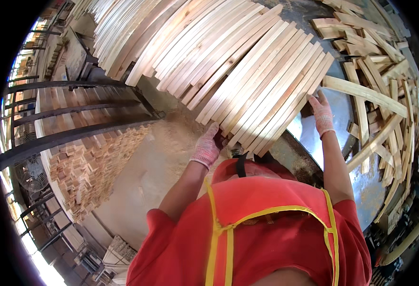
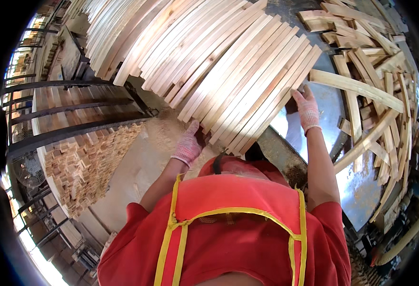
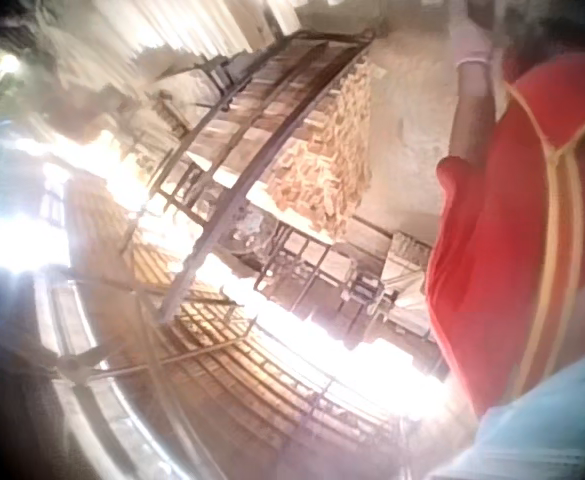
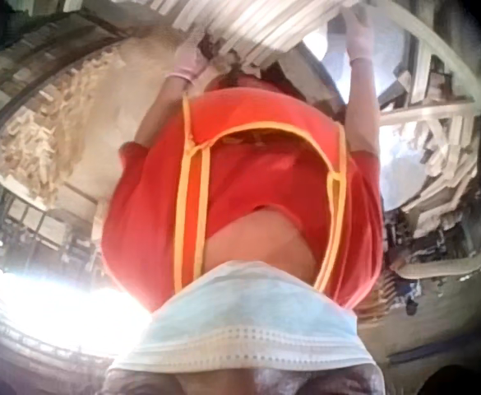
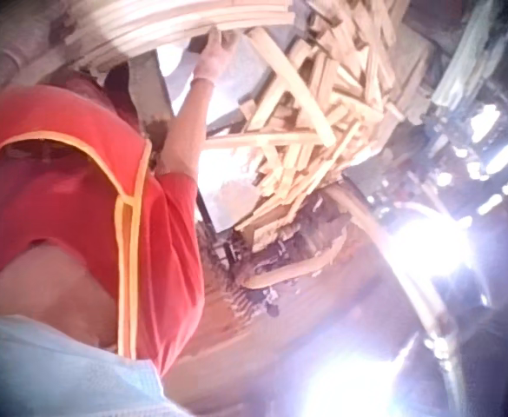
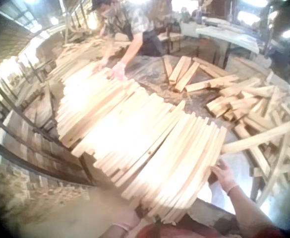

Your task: The person repeatedly picks up thin wooden planks from a disorganized pile on a metal table and stacks them neatly. They handle the planks one at a time, aligning them into a growing stack before occasionally moving the entire stack to a nearby rack.

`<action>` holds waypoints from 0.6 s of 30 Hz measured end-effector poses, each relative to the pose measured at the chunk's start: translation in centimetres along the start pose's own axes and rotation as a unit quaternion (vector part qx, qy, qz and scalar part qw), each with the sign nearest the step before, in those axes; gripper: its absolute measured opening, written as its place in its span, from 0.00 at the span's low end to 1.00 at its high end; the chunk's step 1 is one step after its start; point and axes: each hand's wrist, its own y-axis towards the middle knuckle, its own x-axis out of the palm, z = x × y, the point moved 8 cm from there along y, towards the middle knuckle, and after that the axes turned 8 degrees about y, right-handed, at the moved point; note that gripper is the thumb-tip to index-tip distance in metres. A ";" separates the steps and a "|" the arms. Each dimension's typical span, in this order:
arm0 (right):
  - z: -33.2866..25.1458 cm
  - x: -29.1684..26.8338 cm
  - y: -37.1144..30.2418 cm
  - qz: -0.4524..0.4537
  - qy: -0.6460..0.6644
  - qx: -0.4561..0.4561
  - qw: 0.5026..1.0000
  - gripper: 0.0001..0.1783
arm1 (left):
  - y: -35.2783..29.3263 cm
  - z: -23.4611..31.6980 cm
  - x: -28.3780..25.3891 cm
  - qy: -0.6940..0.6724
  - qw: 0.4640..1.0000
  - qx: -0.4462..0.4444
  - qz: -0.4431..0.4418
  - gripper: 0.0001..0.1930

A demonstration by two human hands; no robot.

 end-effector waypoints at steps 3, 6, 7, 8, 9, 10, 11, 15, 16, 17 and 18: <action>-2.3 0.7 -1.7 -0.006 -0.063 0.108 0.992 0.46 | -4.3 3.7 0.8 0.127 0.988 0.032 0.082 0.20; -0.7 -1.8 0.7 -0.060 -0.004 0.074 0.995 0.41 | -7.6 10.1 3.9 0.144 0.986 -0.002 -0.087 0.33; -0.3 -1.7 1.3 -0.082 0.014 0.065 0.994 0.41 | -8.0 11.7 5.6 0.146 0.980 -0.032 -0.132 0.36; -0.6 -0.7 1.4 -0.109 0.007 0.073 0.991 0.40 | -8.8 13.2 7.2 0.149 0.972 -0.061 -0.170 0.38; -0.8 0.3 1.2 -0.119 -0.005 0.082 0.990 0.40 | -8.1 14.7 8.6 0.171 0.962 -0.088 -0.194 0.41; -1.3 1.0 1.0 -0.121 -0.017 0.087 0.989 0.40 | -7.1 16.0 10.2 0.195 0.947 -0.116 -0.226 0.43; -1.8 1.5 0.9 -0.123 -0.029 0.090 0.988 0.40 | -5.9 17.3 12.2 0.319 0.914 -0.062 -0.241 0.44; -0.4 -0.6 2.9 -0.084 0.025 0.083 0.993 0.28 | -0.7 16.4 19.8 0.758 0.622 0.119 -0.158 0.44; 1.9 -4.8 5.3 -0.028 0.039 0.088 0.995 0.23 | -0.3 16.2 21.7 0.819 0.548 0.121 -0.118 0.43; 3.9 -10.3 7.9 0.033 0.057 0.093 0.993 0.17 | -1.1 16.9 23.1 0.819 0.551 0.119 -0.110 0.41; 4.1 -16.1 9.4 0.084 0.162 0.065 0.981 0.15 | -1.8 17.5 24.1 0.816 0.557 0.117 -0.102 0.39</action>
